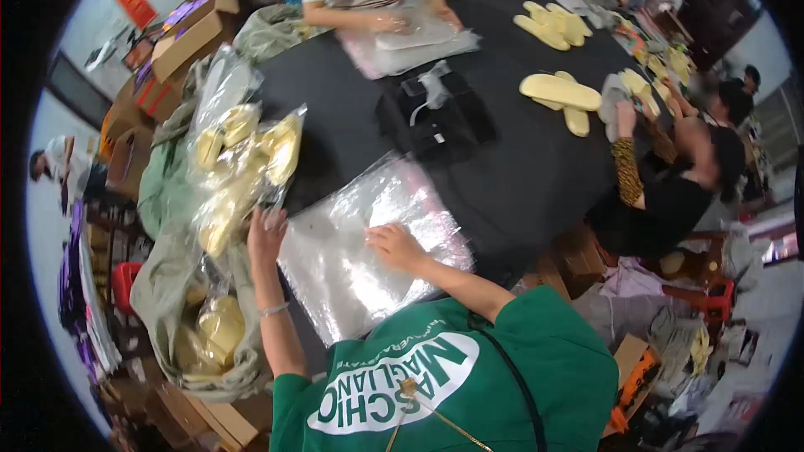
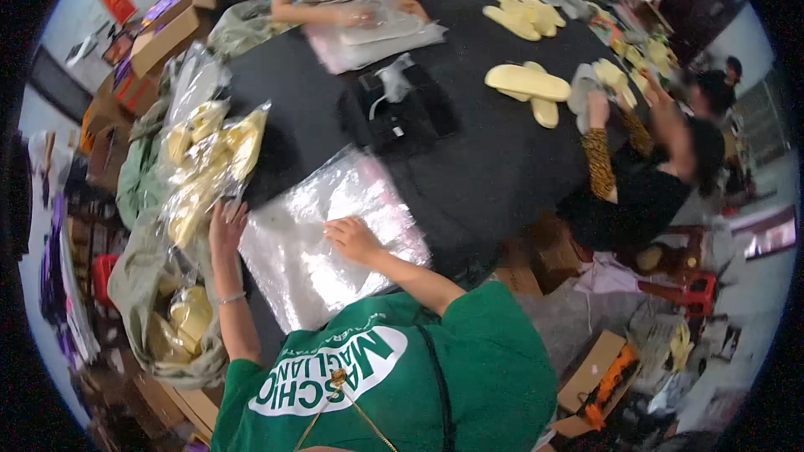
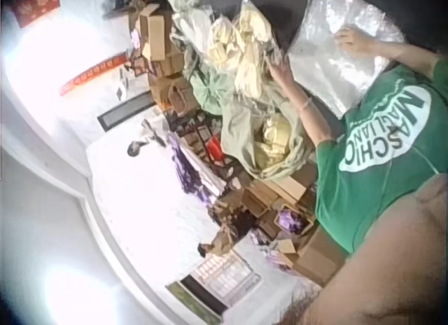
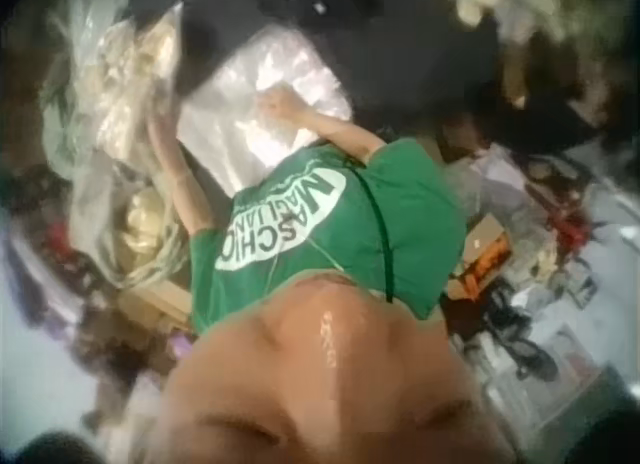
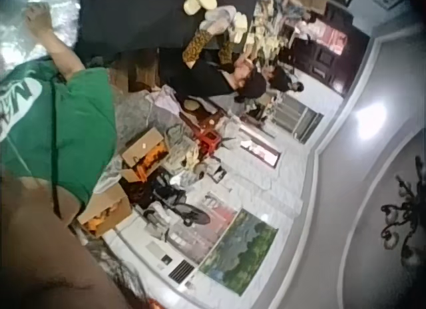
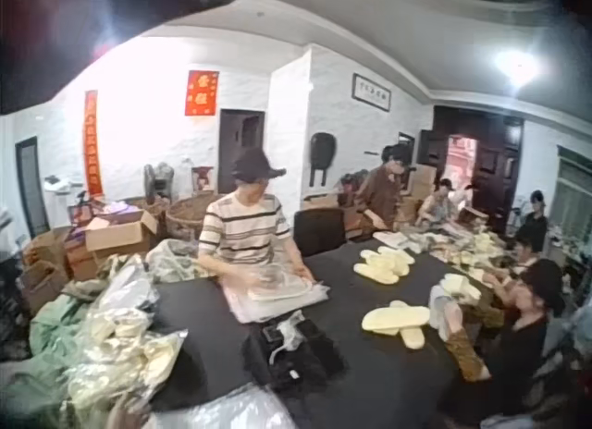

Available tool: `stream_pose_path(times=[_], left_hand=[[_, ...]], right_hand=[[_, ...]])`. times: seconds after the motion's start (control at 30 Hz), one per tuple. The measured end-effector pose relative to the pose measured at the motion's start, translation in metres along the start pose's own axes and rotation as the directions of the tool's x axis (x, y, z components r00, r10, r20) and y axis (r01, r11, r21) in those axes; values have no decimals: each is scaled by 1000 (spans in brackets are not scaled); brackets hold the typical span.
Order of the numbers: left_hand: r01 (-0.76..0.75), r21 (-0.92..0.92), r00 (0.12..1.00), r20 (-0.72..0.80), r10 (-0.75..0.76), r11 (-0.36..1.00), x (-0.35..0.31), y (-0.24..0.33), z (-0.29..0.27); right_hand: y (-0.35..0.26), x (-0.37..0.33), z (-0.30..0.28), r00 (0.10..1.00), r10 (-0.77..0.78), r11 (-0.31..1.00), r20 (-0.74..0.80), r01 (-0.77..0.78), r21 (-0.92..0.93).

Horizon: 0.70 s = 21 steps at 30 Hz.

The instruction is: The person places pairs of yellow and black slippers into clear plastic bags on a table. They retrieve the slippers from a large green sack and arrange them inside the bags, occasionally adjusting the bags or the slippers. Other people are visible in the background performing similar tasks.

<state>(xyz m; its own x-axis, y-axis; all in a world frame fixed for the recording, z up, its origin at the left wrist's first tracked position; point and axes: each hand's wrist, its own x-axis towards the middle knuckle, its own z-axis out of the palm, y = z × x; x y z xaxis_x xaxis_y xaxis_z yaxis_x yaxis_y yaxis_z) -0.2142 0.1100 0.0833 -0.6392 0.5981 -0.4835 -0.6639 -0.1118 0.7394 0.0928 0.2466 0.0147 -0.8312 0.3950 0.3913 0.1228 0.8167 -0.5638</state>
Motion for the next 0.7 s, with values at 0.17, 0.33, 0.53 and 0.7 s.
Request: stream_pose_path(times=[0.17,0.33,0.53,0.7], left_hand=[[-22,60,999,50,19,998,-3,-12,6],[-119,-130,984,116,134,984,-17,17,39],[145,-527,986,143,-81,838,30,63,31],[-97,-452,987,-159,27,887,119,40,-42]], right_hand=[[3,-4,10,999,27,999,22,-28,36],[-4,-1,5,998,47,999,39,-48,9],[-9,1,1,998,42,999,36,-41,-11],[-18,6,1,998,10,999,55,-12,30]])
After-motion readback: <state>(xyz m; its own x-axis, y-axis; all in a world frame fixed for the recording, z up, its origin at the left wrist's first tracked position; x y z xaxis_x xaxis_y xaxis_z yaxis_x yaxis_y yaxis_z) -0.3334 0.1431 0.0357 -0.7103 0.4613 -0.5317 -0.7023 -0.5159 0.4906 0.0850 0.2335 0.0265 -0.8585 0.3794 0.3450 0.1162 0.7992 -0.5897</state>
